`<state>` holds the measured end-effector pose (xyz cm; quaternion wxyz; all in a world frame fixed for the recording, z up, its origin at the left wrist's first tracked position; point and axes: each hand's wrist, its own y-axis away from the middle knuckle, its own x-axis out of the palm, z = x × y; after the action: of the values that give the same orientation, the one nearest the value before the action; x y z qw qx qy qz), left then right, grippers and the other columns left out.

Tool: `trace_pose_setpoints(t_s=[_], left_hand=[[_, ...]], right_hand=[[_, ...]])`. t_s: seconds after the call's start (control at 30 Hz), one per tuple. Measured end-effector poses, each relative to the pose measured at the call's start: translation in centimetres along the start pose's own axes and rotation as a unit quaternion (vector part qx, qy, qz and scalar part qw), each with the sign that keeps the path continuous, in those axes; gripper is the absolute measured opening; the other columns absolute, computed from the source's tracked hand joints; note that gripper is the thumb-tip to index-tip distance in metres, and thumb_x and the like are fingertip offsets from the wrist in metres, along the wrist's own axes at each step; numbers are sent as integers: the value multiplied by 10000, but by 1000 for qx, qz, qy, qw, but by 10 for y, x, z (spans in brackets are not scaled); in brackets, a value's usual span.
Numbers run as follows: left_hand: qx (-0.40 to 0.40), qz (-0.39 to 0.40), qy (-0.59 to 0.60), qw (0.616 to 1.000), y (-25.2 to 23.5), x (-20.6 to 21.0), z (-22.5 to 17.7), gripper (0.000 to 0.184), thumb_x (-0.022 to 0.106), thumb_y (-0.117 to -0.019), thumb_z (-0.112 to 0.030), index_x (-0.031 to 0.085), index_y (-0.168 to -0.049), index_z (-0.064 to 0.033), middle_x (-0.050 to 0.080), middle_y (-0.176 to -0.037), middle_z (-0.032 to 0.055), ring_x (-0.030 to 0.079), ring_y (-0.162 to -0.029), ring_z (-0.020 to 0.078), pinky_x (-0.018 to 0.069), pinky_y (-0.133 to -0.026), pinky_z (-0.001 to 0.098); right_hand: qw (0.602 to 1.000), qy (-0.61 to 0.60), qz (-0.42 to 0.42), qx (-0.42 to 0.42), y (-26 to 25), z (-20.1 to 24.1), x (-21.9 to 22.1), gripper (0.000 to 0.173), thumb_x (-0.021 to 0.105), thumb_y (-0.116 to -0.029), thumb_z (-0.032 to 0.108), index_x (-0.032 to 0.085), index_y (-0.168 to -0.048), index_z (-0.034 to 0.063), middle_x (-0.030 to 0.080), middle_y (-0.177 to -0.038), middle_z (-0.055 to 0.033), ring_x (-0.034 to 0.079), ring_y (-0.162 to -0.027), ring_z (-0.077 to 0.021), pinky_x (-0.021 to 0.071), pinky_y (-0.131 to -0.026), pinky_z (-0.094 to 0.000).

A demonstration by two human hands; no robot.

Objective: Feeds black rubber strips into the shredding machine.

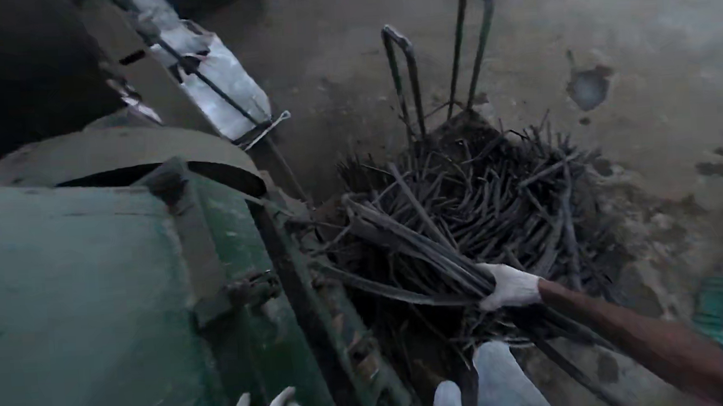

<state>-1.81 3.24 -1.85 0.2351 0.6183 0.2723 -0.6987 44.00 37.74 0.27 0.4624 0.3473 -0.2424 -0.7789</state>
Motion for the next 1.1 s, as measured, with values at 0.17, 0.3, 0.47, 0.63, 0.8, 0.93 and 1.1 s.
trace_pose_setpoints(t_s=[0.17, 0.3, 0.47, 0.63, 0.8, 0.93, 1.1], left_hand=[[14, -16, 17, 1000, 2, 0, 2, 218, 643, -903, -426, 753, -1086, -387, 403, -1610, 95, 300, -1525, 328, 294, -1206, 515], [19, -31, 24, 999, 1, -5, 0, 214, 660, -885, -421, 766, -1064, -373, 426, -1595, 93, 346, -1496, 349, 331, -1183, 537], [13, -18, 49, 999, -1, -11, 1, 219, 673, -876, -415, 769, -1061, -346, 405, -1603, 117, 326, -1497, 384, 336, -1162, 588], [14, -7, 58, 998, -2, -12, 0, 236, 701, -861, -405, 775, -1073, -332, 383, -1617, 130, 311, -1508, 384, 308, -1185, 590], [14, 8, 58, 998, -3, -5, 6, 265, 708, -824, -474, 759, -1074, -403, 297, -1671, 74, 223, -1544, 377, 274, -1191, 603], [20, 36, 91, 995, 1, -14, 5, 301, 723, -812, -488, 757, -1100, -408, 248, -1695, 69, 166, -1565, 375, 221, -1226, 592], [36, 51, 92, 994, 19, -21, 8, 349, 719, -824, -495, 733, -1161, -403, 231, -1702, 70, 160, -1573, 353, 195, -1252, 552]], right_hand=[[988, -41, -119, -89, 57, 102, -13, 696, 867, -757, 412, 580, -1377, 278, 713, -1168, 12, 691, -1049, -121, 590, -940, -452], [945, -98, -236, -202, 99, 176, -35, 647, 885, -771, 333, 604, -1342, 214, 724, -1111, 1, 703, -979, -107, 622, -880, -409], [841, -275, -311, -347, 157, 256, -65, 461, 819, -852, 170, 627, -1260, 73, 750, -996, -85, 744, -873, -193, 656, -793, -398], [669, -436, -353, -488, 184, 301, -96, 495, 736, -945, 164, 546, -1381, 27, 712, -1042, -209, 731, -885, -332, 642, -794, -524], [525, -517, -434, -519, 209, 310, -133, 389, 647, -1000, 242, 568, -1289, -5, 705, -1052, -190, 717, -934, -317, 627, -825, -522], [432, -547, -481, -532, 245, 301, -166, 265, 537, -1045, 250, 585, -1219, 57, 685, -1007, -102, 697, -929, -233, 617, -824, -451], [302, -558, -445, -632, 277, 291, -230, 203, 455, -1060, 259, 548, -1093, 82, 629, -880, -84, 659, -829, -218, 590, -791, -485]])
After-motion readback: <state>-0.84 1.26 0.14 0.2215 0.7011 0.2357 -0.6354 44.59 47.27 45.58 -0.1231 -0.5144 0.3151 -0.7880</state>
